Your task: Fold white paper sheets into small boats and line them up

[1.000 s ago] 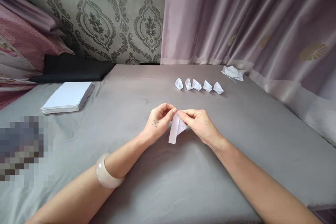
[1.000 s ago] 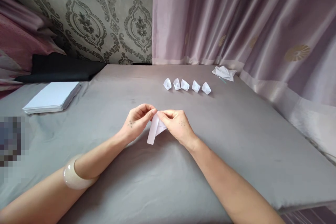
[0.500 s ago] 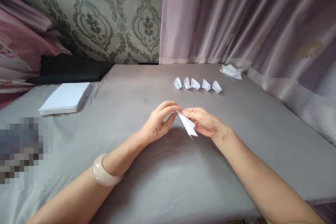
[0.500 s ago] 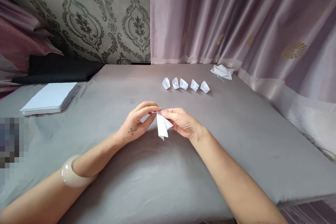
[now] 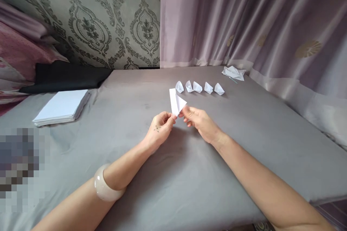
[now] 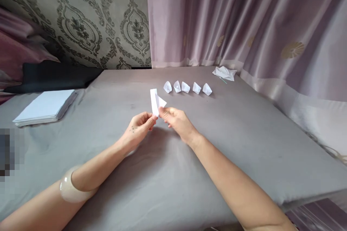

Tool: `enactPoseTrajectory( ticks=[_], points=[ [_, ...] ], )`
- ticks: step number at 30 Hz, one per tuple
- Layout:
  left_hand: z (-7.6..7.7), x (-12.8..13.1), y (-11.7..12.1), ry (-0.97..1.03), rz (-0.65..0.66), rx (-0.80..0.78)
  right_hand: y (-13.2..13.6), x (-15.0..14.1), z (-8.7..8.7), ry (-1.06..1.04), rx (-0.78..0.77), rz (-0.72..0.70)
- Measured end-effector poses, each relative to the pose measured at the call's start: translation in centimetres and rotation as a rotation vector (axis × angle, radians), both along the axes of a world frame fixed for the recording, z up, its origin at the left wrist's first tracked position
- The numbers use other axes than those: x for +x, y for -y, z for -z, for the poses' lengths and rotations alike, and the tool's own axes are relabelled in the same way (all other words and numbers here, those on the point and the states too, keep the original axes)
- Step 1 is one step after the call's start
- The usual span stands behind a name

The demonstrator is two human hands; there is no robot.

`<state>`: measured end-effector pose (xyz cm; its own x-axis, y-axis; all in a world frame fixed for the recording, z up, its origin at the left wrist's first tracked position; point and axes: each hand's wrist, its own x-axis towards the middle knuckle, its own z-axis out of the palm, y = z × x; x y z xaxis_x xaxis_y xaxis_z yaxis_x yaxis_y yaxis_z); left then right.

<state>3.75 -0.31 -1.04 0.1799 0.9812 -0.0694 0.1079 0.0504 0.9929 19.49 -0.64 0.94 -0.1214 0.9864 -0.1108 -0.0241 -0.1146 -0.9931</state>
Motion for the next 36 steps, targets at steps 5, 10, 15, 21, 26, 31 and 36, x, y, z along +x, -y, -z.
enactPoseTrajectory(
  ticks=[5, 10, 15, 21, 26, 31, 36],
  points=[
    [0.3, 0.4, 0.3, -0.040, 0.039, 0.023, 0.6, -1.4, 0.4, 0.066, 0.035, 0.138],
    [0.7, -0.2, -0.5, -0.019, 0.042, -0.003, -0.1, -0.9, 1.5, 0.110, 0.035, 0.194],
    [-0.2, -0.7, -1.4, 0.369, -0.034, -0.111, -0.2, -1.2, 2.6, 0.191, 0.169, 0.177],
    [-0.3, -0.4, -1.4, 0.591, -0.016, -0.219, 0.1, -1.5, 3.2, 0.306, 0.215, 0.052],
    [0.1, -0.5, -1.1, 0.517, -0.047, -0.110, 0.6, -1.0, 2.0, 0.495, 0.491, 0.297],
    [0.0, 0.0, -0.3, 0.454, -0.012, -0.088, 1.1, -1.2, 1.2, 0.678, 0.834, 0.370],
    [-0.1, 0.5, 0.3, 0.438, 0.037, -0.065, 1.0, -1.3, 2.0, 0.719, 0.846, 0.401]
  ],
)
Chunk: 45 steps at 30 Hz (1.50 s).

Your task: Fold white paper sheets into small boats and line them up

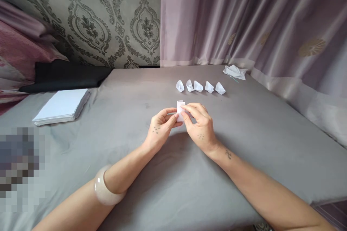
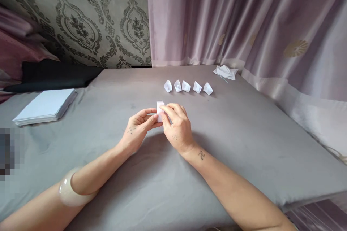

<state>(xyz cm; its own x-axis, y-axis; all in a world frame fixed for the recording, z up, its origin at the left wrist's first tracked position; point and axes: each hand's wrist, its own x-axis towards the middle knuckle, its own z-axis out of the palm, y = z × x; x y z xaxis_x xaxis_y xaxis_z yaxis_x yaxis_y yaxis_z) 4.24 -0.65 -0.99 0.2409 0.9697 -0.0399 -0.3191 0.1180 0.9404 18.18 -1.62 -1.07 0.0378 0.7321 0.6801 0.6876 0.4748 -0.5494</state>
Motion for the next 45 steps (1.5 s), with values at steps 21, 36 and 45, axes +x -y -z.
enactPoseTrajectory(
  ticks=[21, 36, 45],
  points=[
    [0.6, -0.1, 0.0, -0.131, 0.055, 0.194, 0.3, 0.0, -1.3, -0.152, -0.114, -0.128],
    [-0.5, -0.3, -0.3, -0.150, -0.114, 0.136, 0.4, 0.2, -1.9, -0.231, -0.337, -0.169],
    [-0.6, -0.4, -0.5, 0.006, -0.035, 0.031, 0.5, 0.2, -2.0, -0.275, -0.373, -0.147]
  ],
)
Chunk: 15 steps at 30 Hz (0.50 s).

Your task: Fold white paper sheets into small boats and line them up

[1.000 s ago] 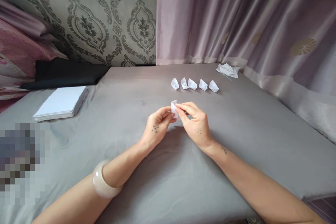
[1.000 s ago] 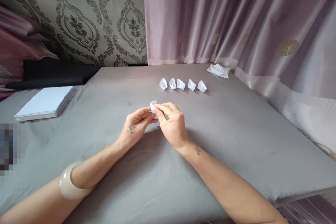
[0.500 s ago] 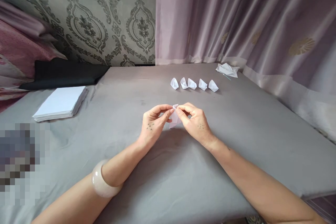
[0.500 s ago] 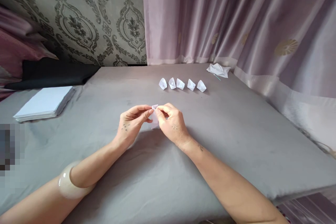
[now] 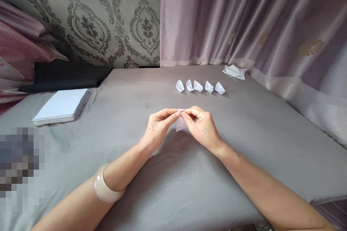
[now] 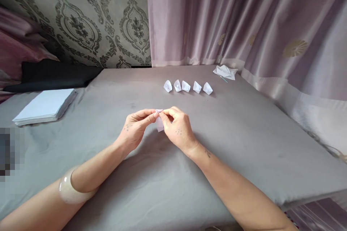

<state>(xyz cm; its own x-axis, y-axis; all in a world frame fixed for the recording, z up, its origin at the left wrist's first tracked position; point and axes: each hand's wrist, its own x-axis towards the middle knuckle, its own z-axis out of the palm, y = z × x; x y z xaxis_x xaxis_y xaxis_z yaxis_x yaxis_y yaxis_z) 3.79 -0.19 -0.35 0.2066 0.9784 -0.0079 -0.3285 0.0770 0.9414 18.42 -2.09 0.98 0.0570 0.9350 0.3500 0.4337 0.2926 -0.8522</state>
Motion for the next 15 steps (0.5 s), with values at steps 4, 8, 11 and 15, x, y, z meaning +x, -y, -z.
enactPoseTrajectory(
  ticks=[4, 8, 11, 15],
  points=[
    [0.0, -0.1, -0.2, 0.086, -0.019, -0.084, -0.1, 0.0, -0.5, -0.150, -0.095, -0.011],
    [0.0, -0.1, -0.4, 0.180, -0.016, -0.131, 0.0, -0.2, -0.4, -0.180, -0.241, -0.146],
    [0.0, -0.2, -0.6, 0.207, -0.034, -0.150, 0.0, -0.3, 0.1, -0.210, -0.357, -0.150],
    [0.1, -0.2, -0.6, 0.179, -0.046, -0.156, -0.2, -0.1, 0.6, -0.242, -0.410, -0.160]
  ],
)
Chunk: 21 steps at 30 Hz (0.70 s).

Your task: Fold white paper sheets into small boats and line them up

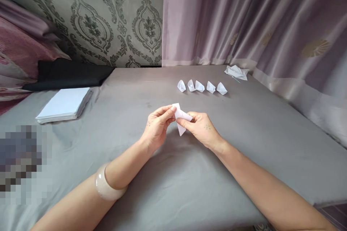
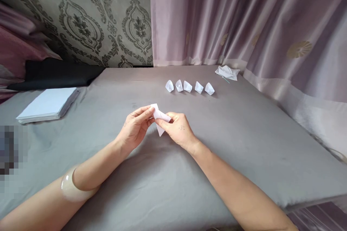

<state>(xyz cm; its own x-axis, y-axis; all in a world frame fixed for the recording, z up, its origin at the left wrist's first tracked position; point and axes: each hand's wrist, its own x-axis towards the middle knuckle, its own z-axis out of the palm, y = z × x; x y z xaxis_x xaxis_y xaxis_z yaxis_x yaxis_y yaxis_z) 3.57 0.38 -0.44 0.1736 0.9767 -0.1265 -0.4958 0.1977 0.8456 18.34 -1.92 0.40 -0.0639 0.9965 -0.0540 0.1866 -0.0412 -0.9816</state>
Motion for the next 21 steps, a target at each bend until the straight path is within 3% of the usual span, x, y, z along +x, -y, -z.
enactPoseTrajectory(
  ticks=[7, 17, 21],
  points=[
    [0.26, 0.22, 0.36, -0.021, 0.052, 0.010, -0.11, -0.17, -0.31, -0.059, 0.170, 0.102],
    [0.13, 0.28, 0.53, -0.092, 0.123, 0.000, -0.30, -0.19, 0.08, -0.045, 0.245, 0.133],
    [0.02, 0.26, 0.52, -0.102, 0.090, -0.036, -0.31, -0.21, 0.01, -0.014, 0.265, 0.123]
  ],
)
